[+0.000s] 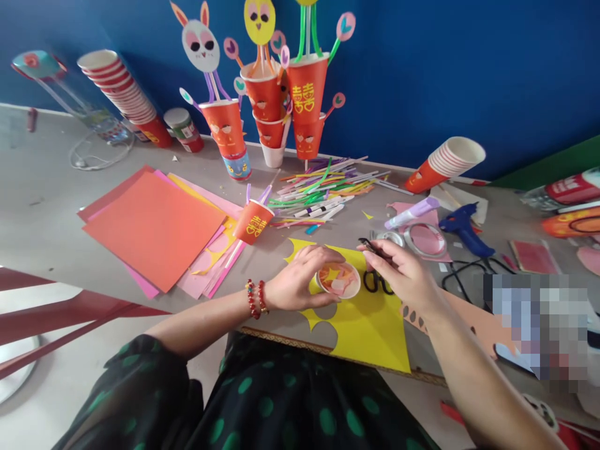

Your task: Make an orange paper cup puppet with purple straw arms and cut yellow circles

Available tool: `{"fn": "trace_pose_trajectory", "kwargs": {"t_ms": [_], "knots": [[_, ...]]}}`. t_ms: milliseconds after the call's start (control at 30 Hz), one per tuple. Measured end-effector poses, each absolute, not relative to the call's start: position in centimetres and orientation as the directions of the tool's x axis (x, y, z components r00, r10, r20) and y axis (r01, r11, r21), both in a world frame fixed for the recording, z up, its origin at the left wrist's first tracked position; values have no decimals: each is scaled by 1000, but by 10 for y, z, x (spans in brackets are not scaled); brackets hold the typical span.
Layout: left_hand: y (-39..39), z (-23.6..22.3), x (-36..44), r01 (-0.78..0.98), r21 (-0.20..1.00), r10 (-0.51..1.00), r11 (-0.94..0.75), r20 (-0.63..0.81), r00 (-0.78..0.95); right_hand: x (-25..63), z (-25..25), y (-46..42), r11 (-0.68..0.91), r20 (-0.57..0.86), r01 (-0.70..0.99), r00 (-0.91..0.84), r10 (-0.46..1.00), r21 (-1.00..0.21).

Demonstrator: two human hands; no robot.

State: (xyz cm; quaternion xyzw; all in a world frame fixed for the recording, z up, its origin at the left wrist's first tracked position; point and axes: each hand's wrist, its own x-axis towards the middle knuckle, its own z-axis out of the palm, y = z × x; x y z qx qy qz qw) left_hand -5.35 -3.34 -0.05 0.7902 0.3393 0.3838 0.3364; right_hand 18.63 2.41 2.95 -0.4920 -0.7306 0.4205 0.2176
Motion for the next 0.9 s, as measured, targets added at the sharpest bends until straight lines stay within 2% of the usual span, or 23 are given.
{"fn": "trace_pose_trajectory", "kwargs": {"t_ms": [700, 900], "knots": [[-37, -7, -48, 214, 865, 874, -455, 388, 291, 189, 19, 28, -7, -240, 538, -365, 899, -843], [-39, -11, -48, 189, 865, 871, -465, 409, 272, 187, 22, 27, 4, -259, 579, -371, 892, -815]]}}
